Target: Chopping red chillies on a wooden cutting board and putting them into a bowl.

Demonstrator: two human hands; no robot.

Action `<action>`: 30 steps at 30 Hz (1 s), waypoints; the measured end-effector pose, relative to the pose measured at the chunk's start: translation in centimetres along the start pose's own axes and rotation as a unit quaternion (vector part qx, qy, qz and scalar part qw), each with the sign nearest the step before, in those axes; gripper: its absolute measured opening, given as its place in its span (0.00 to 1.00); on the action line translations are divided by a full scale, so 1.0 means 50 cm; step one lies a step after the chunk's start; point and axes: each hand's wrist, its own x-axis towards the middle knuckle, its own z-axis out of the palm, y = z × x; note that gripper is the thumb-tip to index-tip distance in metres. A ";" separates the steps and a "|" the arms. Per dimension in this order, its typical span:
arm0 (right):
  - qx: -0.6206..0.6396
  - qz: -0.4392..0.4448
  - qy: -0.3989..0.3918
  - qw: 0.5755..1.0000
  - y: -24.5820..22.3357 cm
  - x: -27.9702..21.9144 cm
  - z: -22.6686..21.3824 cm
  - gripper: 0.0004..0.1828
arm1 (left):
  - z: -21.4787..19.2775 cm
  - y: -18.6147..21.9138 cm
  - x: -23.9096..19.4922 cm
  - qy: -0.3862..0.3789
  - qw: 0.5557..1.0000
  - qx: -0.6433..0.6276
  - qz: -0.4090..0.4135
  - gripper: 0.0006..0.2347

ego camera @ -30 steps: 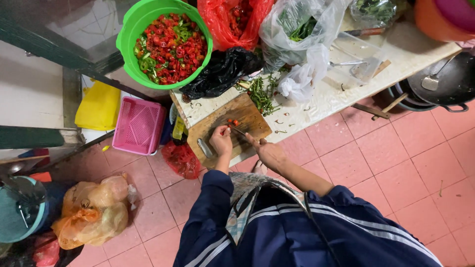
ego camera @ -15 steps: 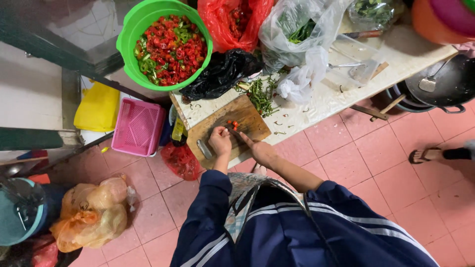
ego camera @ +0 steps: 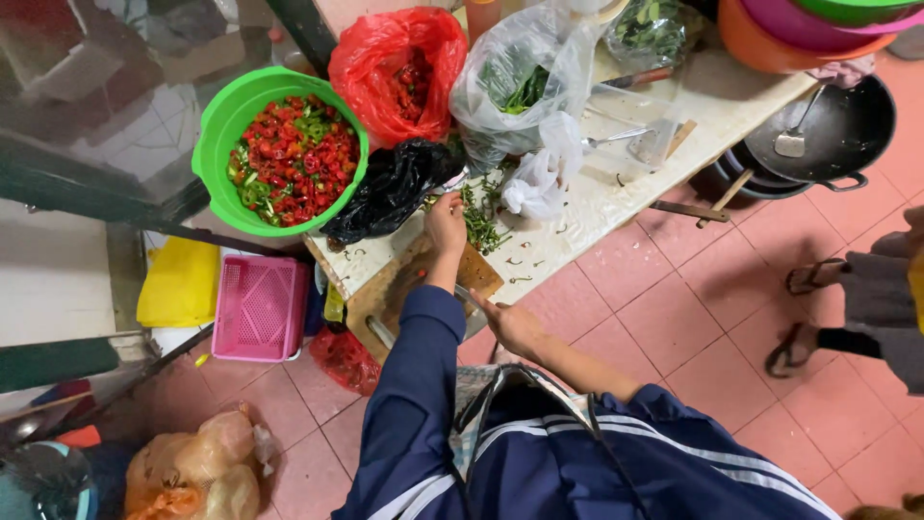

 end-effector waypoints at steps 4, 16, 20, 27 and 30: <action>0.020 -0.013 0.012 1.000 -0.034 -0.014 -0.020 0.30 | 0.028 -0.010 0.005 0.010 0.996 -0.075 -0.051 0.11; -0.076 -0.052 -0.087 0.992 0.006 0.053 0.068 0.35 | -0.198 -0.076 -0.210 -0.012 0.928 -0.349 -0.130 0.16; -0.068 -0.025 -0.085 0.994 -0.014 0.035 0.033 0.34 | -0.166 -0.209 -0.274 0.064 0.972 -0.169 -0.153 0.19; -0.114 -0.009 -0.077 0.990 -0.055 0.020 0.026 0.33 | -0.132 -0.261 -0.302 0.135 0.946 -0.224 -0.194 0.08; -0.126 -0.014 -0.104 0.986 -0.078 0.029 0.014 0.35 | -0.157 -0.239 -0.305 0.156 0.948 -0.195 -0.197 0.07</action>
